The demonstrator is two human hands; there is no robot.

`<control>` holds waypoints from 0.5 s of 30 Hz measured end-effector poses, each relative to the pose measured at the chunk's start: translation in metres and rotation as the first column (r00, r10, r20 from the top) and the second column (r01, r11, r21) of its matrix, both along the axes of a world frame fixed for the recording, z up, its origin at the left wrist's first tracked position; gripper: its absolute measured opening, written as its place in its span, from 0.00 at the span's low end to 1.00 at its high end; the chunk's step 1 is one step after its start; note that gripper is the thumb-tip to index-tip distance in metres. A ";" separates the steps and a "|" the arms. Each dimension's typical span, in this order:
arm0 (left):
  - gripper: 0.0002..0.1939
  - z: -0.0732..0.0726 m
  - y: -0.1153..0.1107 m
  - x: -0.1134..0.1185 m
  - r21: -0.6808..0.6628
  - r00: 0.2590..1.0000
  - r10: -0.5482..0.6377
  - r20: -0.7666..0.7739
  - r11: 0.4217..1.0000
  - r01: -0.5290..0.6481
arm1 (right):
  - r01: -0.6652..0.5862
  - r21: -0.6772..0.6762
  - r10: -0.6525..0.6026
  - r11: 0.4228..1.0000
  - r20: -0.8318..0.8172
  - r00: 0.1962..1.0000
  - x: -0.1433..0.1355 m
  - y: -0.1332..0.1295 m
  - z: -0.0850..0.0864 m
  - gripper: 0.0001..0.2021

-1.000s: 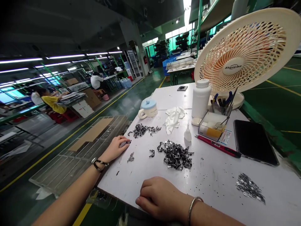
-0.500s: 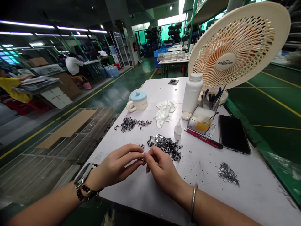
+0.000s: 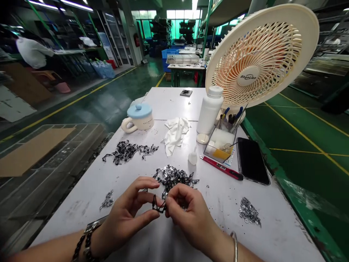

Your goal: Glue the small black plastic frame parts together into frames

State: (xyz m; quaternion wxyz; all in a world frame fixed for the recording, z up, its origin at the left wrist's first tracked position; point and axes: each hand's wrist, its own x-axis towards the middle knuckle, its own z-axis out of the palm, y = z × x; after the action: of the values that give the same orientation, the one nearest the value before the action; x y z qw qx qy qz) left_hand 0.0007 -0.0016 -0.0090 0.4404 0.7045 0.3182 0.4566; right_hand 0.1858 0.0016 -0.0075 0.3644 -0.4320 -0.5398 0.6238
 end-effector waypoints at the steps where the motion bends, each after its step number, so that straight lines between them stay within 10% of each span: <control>1: 0.19 -0.002 0.000 -0.001 -0.067 0.999 -0.028 0.025 0.997 0.029 | 0.002 -0.009 -0.002 1.000 -0.004 1.000 0.000 0.000 -0.001 0.15; 7: 0.12 -0.005 0.003 -0.008 -0.276 0.991 -0.103 0.086 0.953 0.123 | -0.026 -0.041 0.025 0.999 -0.010 1.000 0.001 0.002 -0.003 0.12; 15: 0.21 -0.008 0.002 -0.012 -0.158 0.999 -0.045 -0.007 0.986 0.043 | -0.066 -0.039 0.068 0.997 0.041 0.997 0.000 0.004 -0.001 0.09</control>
State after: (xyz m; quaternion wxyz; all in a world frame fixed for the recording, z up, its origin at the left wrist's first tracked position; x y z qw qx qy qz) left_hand -0.0118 0.0002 -0.0167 0.5031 0.6766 0.3401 0.4165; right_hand 0.1862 0.0053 -0.0086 0.3236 -0.4335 -0.5497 0.6365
